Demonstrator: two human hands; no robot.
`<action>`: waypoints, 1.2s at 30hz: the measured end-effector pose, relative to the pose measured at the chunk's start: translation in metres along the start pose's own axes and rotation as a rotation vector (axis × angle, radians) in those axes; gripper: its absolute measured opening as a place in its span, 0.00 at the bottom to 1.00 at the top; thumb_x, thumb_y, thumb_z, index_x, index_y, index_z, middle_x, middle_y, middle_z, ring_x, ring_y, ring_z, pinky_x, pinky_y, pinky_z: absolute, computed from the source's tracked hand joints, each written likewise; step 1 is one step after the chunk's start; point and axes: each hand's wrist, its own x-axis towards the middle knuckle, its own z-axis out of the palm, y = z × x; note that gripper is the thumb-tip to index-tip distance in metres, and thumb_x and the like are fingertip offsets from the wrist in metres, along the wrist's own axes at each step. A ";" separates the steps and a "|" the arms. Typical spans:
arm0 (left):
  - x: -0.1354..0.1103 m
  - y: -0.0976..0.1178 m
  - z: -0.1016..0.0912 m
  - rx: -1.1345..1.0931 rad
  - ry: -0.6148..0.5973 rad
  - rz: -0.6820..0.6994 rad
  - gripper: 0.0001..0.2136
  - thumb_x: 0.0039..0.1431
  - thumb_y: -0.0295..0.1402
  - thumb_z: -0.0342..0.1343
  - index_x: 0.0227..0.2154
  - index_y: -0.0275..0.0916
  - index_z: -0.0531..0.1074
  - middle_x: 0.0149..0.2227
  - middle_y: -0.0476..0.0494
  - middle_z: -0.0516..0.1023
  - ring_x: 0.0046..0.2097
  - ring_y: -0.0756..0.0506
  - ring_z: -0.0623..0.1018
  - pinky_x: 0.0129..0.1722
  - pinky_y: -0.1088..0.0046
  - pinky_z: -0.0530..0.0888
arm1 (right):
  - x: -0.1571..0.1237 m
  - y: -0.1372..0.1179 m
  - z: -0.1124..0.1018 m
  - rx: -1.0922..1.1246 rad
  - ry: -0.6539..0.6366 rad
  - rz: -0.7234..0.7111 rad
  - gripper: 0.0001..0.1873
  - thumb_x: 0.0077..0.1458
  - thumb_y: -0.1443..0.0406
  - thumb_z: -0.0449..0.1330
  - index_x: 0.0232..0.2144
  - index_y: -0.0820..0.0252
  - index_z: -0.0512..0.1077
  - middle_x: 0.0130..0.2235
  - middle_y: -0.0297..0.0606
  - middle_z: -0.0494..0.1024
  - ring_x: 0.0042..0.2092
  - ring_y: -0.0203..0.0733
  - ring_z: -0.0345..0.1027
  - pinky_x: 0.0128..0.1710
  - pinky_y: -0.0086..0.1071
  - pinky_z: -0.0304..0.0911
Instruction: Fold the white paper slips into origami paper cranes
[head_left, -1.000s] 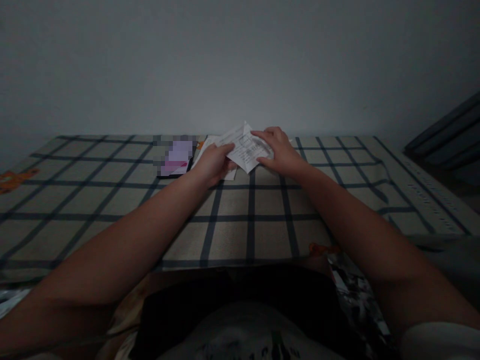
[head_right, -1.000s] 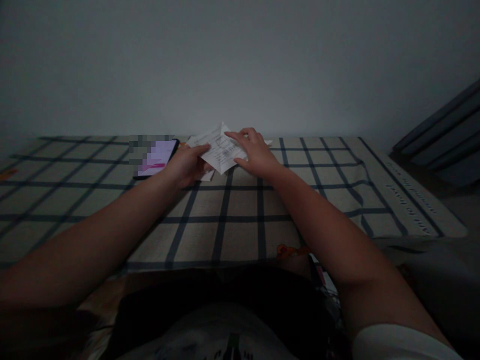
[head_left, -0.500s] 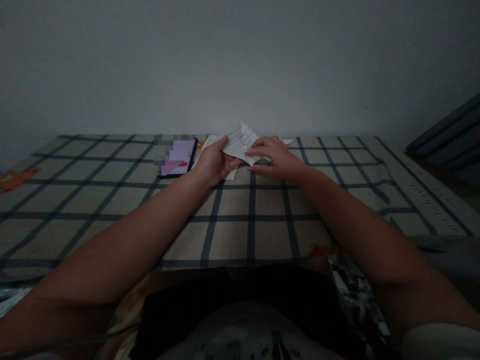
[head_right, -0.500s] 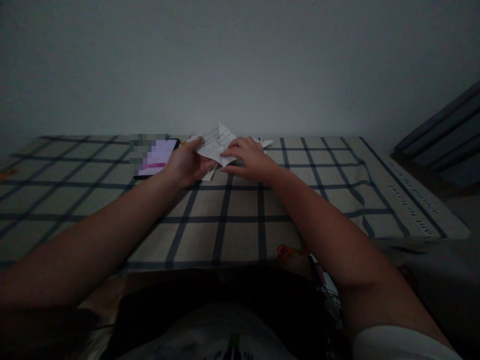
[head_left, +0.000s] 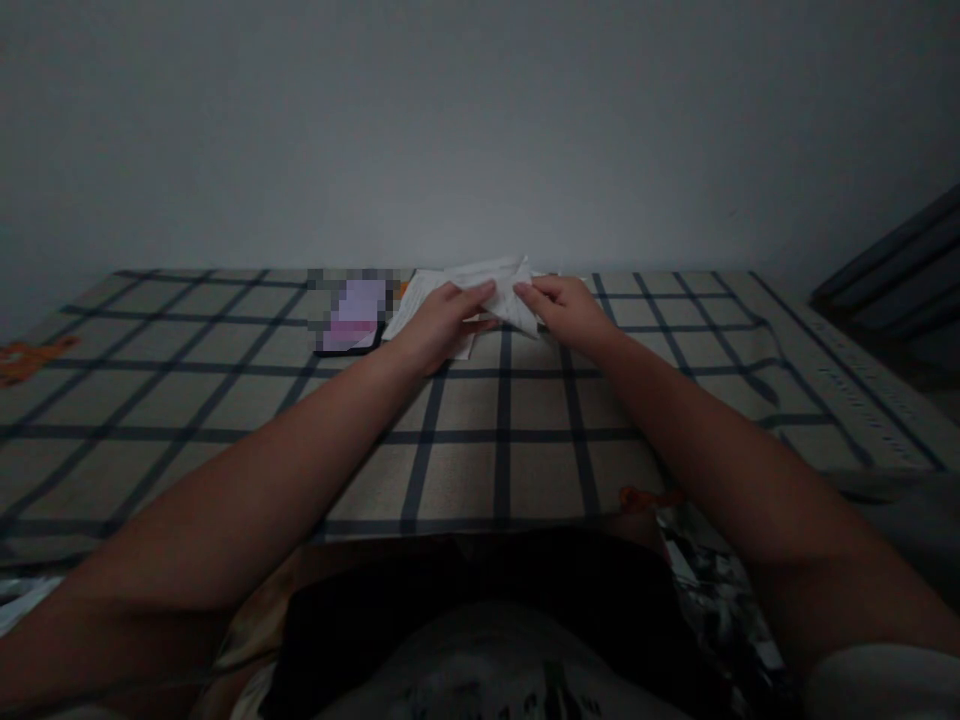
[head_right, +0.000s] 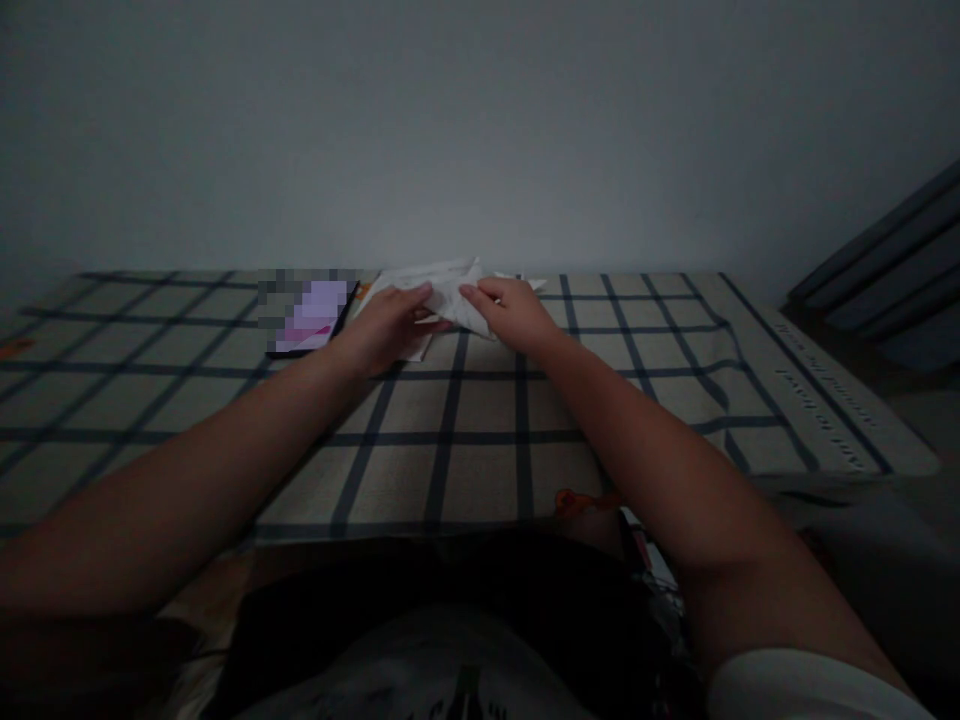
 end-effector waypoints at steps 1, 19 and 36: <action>-0.001 -0.001 0.001 0.034 -0.018 0.011 0.27 0.49 0.47 0.77 0.48 0.39 0.81 0.54 0.36 0.86 0.57 0.36 0.84 0.58 0.58 0.81 | 0.000 -0.002 0.000 0.014 0.015 0.020 0.25 0.69 0.55 0.58 0.21 0.57 0.60 0.24 0.29 0.59 0.29 0.35 0.53 0.33 0.35 0.48; -0.003 0.004 0.001 0.097 0.101 0.096 0.18 0.47 0.35 0.77 0.42 0.38 0.83 0.44 0.43 0.89 0.44 0.43 0.86 0.52 0.65 0.82 | 0.006 0.014 0.012 0.379 0.280 0.248 0.25 0.53 0.61 0.73 0.52 0.54 0.73 0.40 0.34 0.75 0.32 0.35 0.64 0.31 0.31 0.62; -0.008 0.003 0.002 0.143 0.088 0.015 0.19 0.49 0.46 0.77 0.37 0.37 0.86 0.44 0.37 0.89 0.44 0.41 0.86 0.50 0.63 0.81 | -0.003 -0.002 0.008 0.505 0.001 0.222 0.15 0.54 0.56 0.71 0.31 0.63 0.79 0.30 0.36 0.79 0.32 0.35 0.67 0.34 0.31 0.62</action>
